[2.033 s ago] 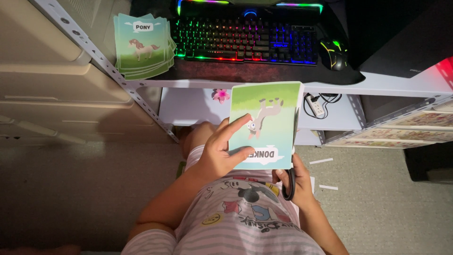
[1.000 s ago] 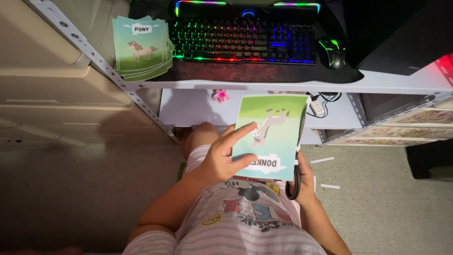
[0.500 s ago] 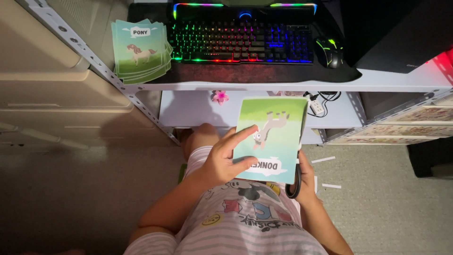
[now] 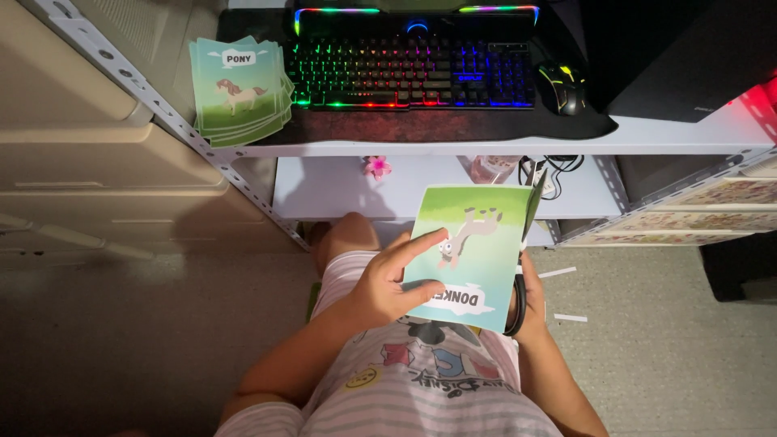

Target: Cutting out printed animal flashcards from paper sheets using scissors.

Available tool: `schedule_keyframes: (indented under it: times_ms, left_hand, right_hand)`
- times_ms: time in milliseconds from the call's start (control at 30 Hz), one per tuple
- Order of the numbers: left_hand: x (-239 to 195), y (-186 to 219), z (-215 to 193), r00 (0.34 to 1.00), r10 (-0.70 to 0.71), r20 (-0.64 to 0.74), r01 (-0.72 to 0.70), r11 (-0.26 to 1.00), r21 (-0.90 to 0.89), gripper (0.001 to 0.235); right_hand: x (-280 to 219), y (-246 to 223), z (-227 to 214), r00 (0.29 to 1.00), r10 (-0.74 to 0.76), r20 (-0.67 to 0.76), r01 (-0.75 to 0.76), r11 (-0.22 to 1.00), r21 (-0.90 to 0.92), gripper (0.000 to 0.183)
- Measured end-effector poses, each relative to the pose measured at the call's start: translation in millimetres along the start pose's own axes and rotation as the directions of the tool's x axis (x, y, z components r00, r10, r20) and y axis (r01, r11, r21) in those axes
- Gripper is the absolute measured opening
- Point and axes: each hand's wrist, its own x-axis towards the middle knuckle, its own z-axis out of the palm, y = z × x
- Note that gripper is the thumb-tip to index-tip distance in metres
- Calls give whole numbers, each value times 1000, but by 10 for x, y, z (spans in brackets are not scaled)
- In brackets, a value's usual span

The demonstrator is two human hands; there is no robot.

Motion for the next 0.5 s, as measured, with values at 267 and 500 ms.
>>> schedule_keyframes:
  times_ms: [267, 500]
  left_hand:
    - [-28, -39, -12, 1000, 1, 5, -1, 1000, 2, 67]
    - [-52, -65, -35, 1000, 1, -5, -1, 1000, 0, 67]
  right_hand:
    - [29, -88, 55, 1000, 16, -13, -17, 1000, -19, 50]
    - [29, -111, 95, 999, 15, -30, -16, 999, -37, 49]
